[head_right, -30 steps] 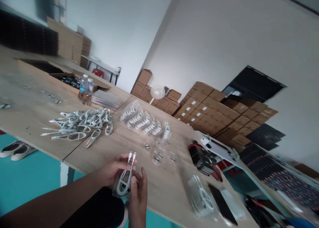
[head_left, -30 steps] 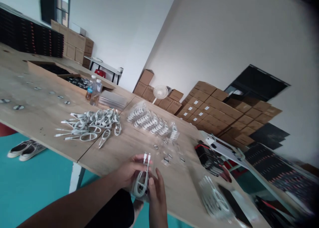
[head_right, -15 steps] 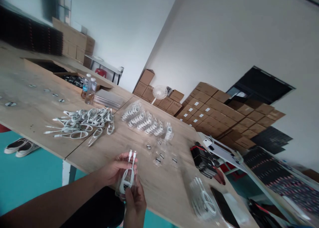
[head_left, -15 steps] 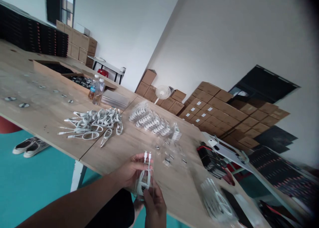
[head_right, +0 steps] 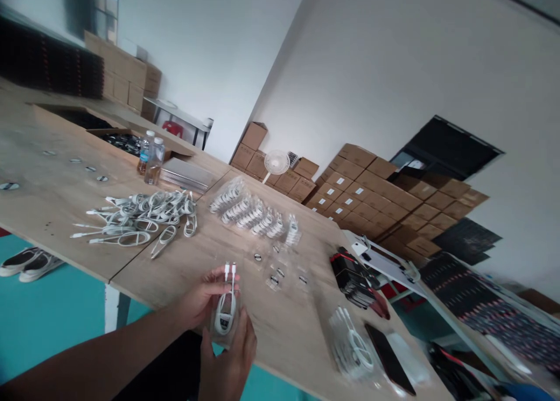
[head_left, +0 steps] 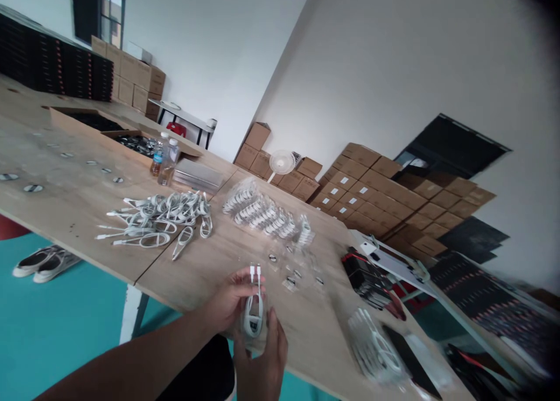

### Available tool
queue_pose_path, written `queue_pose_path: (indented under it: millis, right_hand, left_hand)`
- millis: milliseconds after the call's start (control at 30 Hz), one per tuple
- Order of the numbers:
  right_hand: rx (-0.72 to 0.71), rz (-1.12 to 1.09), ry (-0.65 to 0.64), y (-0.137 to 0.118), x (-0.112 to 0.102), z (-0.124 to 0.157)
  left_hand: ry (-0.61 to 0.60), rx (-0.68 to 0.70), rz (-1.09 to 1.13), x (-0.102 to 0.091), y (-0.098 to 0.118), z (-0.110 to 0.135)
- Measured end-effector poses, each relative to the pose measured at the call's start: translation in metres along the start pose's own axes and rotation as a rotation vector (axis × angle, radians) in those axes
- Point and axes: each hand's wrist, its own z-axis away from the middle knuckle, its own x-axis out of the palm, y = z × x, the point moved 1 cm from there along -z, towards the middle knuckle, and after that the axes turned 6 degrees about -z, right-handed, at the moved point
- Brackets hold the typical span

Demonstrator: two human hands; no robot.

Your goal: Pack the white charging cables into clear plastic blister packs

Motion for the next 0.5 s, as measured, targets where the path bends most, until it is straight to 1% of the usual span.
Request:
queue_pose_path:
  millis: [67, 133, 167, 233, 300, 367, 433, 500]
  right_hand:
    - [0.059, 0.009, 0.031, 0.007, -0.007, -0.002]
    - [0.145, 0.004, 0.081, 0.021, -0.023, -0.006]
    - [0.185, 0.010, 0.106, 0.032, -0.034, -0.008]
    - [0.271, 0.074, 0.147, 0.057, -0.062, -0.011]
    - [0.420, 0.220, 0.135, 0.085, -0.092, -0.014]
    - [0.552, 0.348, 0.072, 0.108, -0.116, -0.017]
    - [0.624, 0.431, 0.027, 0.124, -0.133, -0.020]
    - [0.649, 0.471, 0.017, 0.135, -0.144, -0.024]
  left_hand:
    - [0.035, 0.034, -0.062, -0.004, -0.002, -0.003]
    - [0.107, 0.091, -0.213, -0.015, 0.000, -0.005]
    - [0.140, 0.122, -0.331, -0.023, 0.002, -0.007]
    - [0.128, 0.205, -0.624, -0.041, 0.008, -0.009]
    - [0.122, 0.258, -0.945, -0.059, 0.013, -0.010]
    - [0.104, 0.317, -1.191, -0.072, 0.015, -0.010]
    - [0.069, 0.379, -1.346, -0.078, 0.014, -0.010]
    - [0.037, 0.419, -1.435, -0.079, 0.010, -0.009]
